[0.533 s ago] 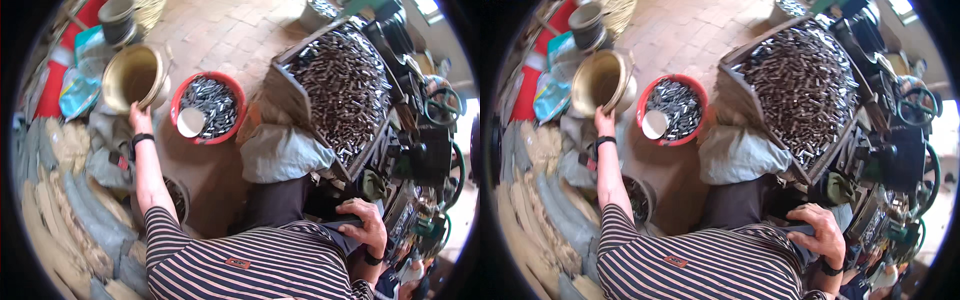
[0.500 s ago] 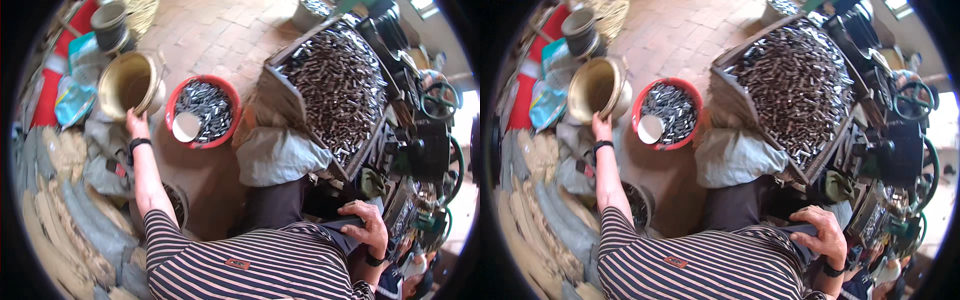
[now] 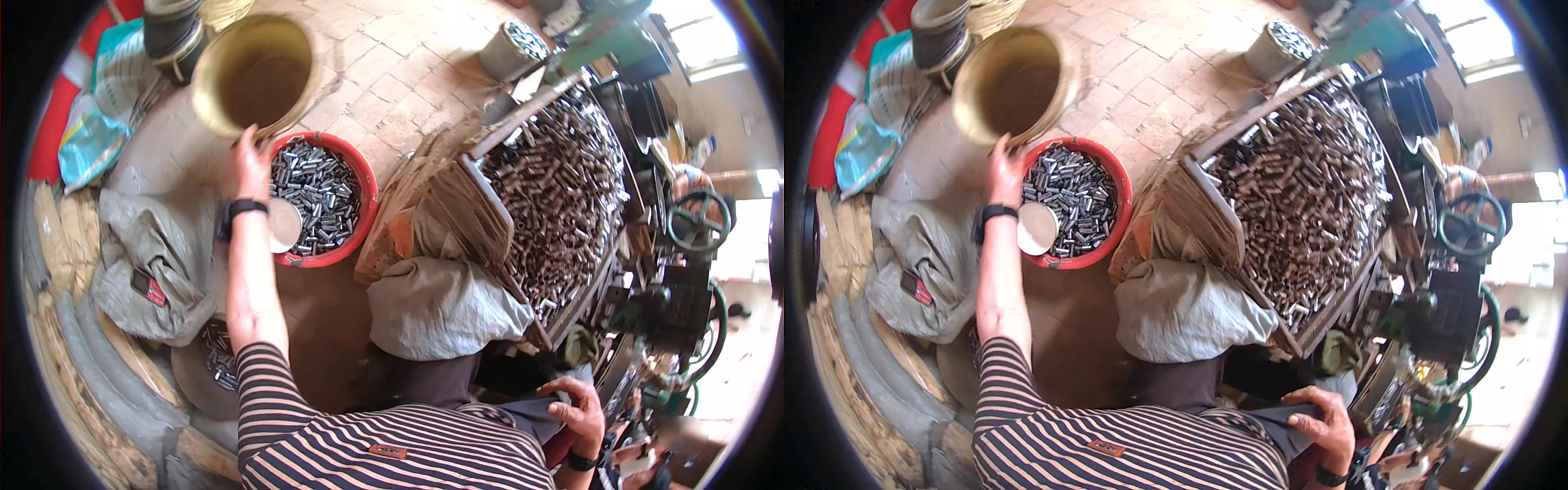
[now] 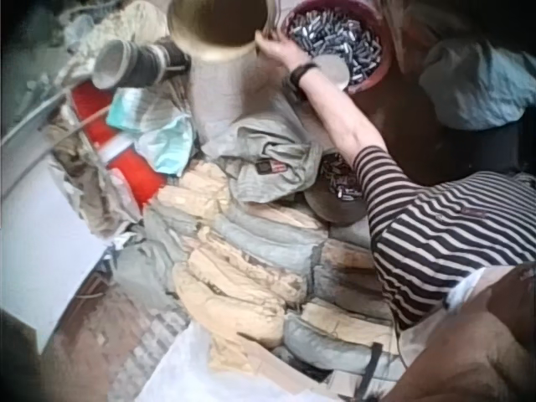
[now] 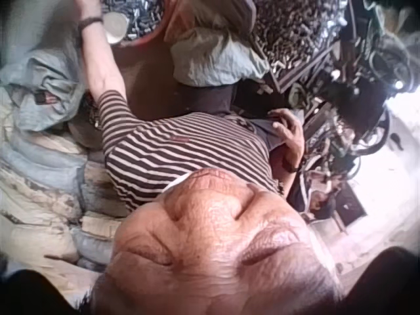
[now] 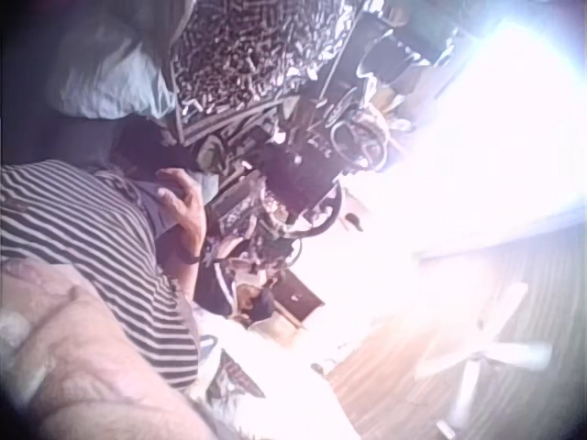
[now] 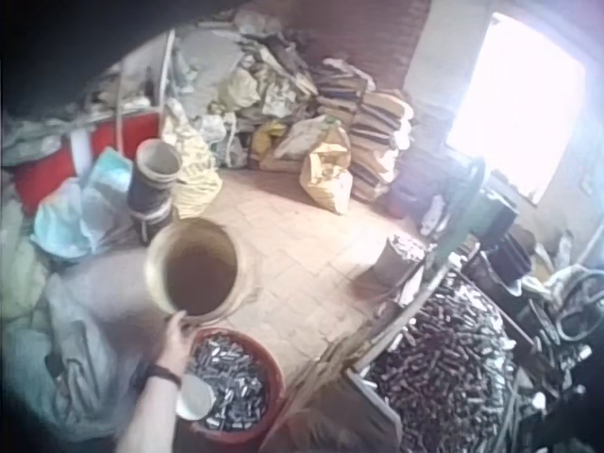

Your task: Assembling small metal fastener components by inserting pins into sleeves and using a manual press machine.

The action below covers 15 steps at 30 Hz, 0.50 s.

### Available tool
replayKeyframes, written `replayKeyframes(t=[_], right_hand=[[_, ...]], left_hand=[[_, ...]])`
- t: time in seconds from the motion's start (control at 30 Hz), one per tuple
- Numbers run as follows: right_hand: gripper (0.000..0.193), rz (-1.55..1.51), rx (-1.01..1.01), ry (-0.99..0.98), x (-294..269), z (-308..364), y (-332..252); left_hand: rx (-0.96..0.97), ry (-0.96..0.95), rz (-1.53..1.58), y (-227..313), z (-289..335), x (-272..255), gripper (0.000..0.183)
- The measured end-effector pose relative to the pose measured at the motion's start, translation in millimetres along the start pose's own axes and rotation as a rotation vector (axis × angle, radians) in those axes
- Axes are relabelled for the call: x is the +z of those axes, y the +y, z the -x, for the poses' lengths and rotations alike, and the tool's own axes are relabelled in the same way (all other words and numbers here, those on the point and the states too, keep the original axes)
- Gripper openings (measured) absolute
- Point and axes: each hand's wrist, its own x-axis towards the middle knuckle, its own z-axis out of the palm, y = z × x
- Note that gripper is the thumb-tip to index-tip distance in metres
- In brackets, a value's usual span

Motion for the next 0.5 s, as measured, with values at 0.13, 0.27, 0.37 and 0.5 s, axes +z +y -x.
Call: replayKeyframes(t=[0.13, 0.27, 0.37, 0.5], right_hand=[[0.047, -0.048, 0.056, 0.03, 4, 0, -3], [0.046, -0.026, 0.059, 0.054, 4, 2, -10], [0.046, -0.031, 0.053, 0.074, -2, 9, 3], [0.041, -0.051, 0.084, 0.084, -13, 19, 14]], left_hand=[[-0.181, 0.007, 0.242, -30, 15, 100, 0.021], [-0.283, 0.033, 0.159, -82, 34, 154, 0.021], [-0.329, 0.043, 0.111, -128, 44, 167, 0.026], [-0.439, 0.121, -0.077, -171, 58, 162, 0.035]])
